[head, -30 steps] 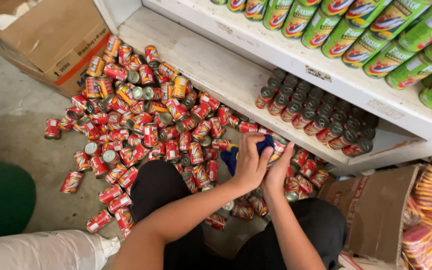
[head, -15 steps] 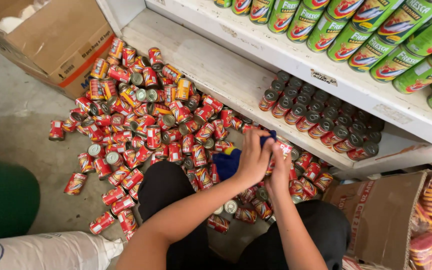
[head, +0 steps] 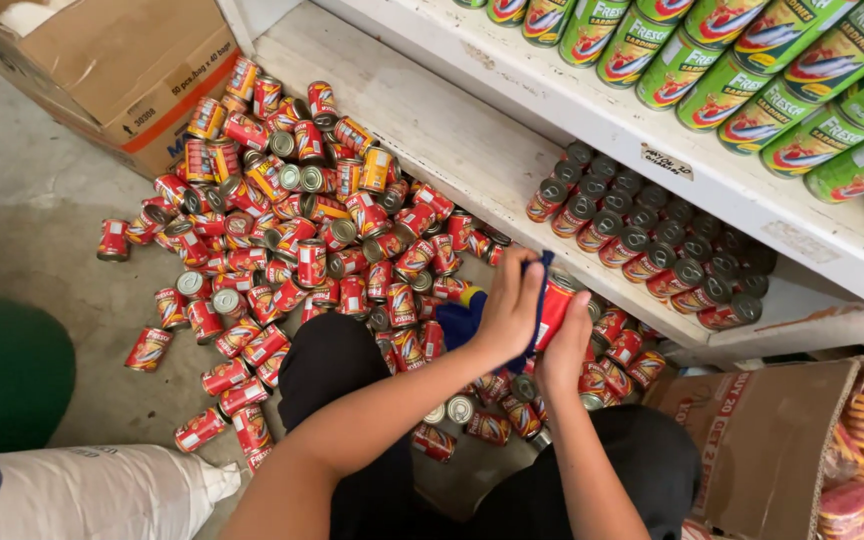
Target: Wipe canned sardine tins with a cloth and place them on a storage shelf.
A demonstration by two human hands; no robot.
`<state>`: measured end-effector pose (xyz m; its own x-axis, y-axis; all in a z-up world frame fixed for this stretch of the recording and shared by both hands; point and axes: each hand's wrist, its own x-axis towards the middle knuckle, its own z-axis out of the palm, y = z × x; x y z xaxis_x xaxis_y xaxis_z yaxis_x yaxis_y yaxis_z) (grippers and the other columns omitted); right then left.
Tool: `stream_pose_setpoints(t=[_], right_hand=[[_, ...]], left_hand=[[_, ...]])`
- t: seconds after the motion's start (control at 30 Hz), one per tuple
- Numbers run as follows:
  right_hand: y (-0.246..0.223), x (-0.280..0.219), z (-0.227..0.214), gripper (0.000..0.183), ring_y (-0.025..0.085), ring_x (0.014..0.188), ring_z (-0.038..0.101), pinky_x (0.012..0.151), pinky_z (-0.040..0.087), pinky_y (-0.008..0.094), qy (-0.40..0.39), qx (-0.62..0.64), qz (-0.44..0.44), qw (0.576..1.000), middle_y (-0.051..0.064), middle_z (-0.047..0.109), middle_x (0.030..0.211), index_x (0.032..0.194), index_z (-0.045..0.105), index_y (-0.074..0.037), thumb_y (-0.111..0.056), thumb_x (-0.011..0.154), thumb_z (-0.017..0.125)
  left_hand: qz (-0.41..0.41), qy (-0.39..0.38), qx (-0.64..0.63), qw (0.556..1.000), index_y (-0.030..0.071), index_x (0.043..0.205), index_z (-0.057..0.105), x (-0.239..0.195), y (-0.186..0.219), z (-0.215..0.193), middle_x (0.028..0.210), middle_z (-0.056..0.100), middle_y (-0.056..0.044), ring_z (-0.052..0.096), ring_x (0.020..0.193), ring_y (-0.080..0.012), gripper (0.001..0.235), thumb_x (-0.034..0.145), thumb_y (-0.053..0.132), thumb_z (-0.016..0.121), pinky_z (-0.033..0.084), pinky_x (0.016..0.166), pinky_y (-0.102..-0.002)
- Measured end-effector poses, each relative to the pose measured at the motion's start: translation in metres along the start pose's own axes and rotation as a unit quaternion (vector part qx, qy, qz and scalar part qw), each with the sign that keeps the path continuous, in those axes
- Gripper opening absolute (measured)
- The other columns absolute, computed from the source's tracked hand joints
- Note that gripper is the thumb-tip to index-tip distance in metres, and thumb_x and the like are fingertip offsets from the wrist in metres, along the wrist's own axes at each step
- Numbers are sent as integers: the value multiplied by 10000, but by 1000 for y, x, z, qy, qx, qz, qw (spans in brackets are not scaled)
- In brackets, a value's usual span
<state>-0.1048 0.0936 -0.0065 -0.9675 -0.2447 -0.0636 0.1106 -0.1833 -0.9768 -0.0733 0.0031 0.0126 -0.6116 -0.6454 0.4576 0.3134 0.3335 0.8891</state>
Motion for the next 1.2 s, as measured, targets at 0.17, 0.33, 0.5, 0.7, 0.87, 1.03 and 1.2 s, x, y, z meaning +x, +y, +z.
stream_pose_setpoints(t=[0.17, 0.33, 0.5, 0.7, 0.87, 1.03, 1.2], right_hand=[[-51, -16, 33, 785, 394, 1157, 387, 969, 317, 533, -48, 20, 14, 999, 239, 424, 1292, 1328, 511, -95, -768, 927, 465], [-53, -26, 29, 895, 429, 1563, 56, 1285, 23, 522, -42, -151, -30, 987, 349, 56, 1669, 1641, 105, 11, -522, 1060, 530], [-37, -30, 26, 777, 277, 990, 594, 910, 539, 462, -17, -12, 32, 999, 174, 570, 1088, 1317, 462, 36, -687, 1058, 349], [-60, -32, 40, 899, 501, 1333, 423, 1123, 345, 612, -111, -87, -89, 986, 353, 399, 1408, 1502, 270, 31, -711, 1005, 382], [-40, -19, 14, 544, 343, 1220, 450, 1061, 376, 439, -51, -151, -107, 981, 234, 436, 1306, 1428, 386, -58, -490, 1104, 454], [-68, -38, 33, 657, 228, 959, 527, 931, 428, 395, -52, -133, -66, 988, 123, 563, 1058, 1336, 561, -17, -538, 1127, 219], [-28, -11, 11, 1012, 368, 1342, 314, 1219, 206, 455, -150, -176, -294, 927, 209, 325, 1424, 1334, 501, 22, -817, 787, 641]], left_hand=[[-121, 22, -49, 991, 97, 1180, 462, -3, 18, -5, 1044, 508, -217, 517, 1092, -459, 290, 1134, 331, 297, 393, 1001, -472], [12, 27, 99, 995, 84, 1226, 473, -12, 66, -17, 1054, 474, -137, 519, 1014, -428, 263, 1113, 305, 387, 429, 938, -458], [-51, 1, -18, 999, 44, 1182, 484, 2, 45, -12, 1010, 495, -199, 524, 1052, -490, 353, 1148, 322, 268, 401, 997, -495], [-92, 41, -12, 995, 55, 1195, 504, 1, 26, -5, 1050, 560, -299, 535, 1082, -559, 334, 1137, 308, 294, 423, 970, -558], [42, 50, 131, 989, 52, 1270, 489, -22, 61, -11, 1069, 512, -136, 541, 1024, -416, 267, 1101, 254, 442, 441, 946, -466], [-8, 29, 10, 999, 57, 1193, 496, -7, 13, -4, 990, 499, -178, 530, 1018, -469, 303, 1147, 276, 292, 422, 964, -474], [-342, -9, -206, 917, -1, 1527, 423, 14, 27, -3, 1597, 345, -329, 271, 1528, -425, 627, 1071, 428, 418, 170, 1271, -474]])
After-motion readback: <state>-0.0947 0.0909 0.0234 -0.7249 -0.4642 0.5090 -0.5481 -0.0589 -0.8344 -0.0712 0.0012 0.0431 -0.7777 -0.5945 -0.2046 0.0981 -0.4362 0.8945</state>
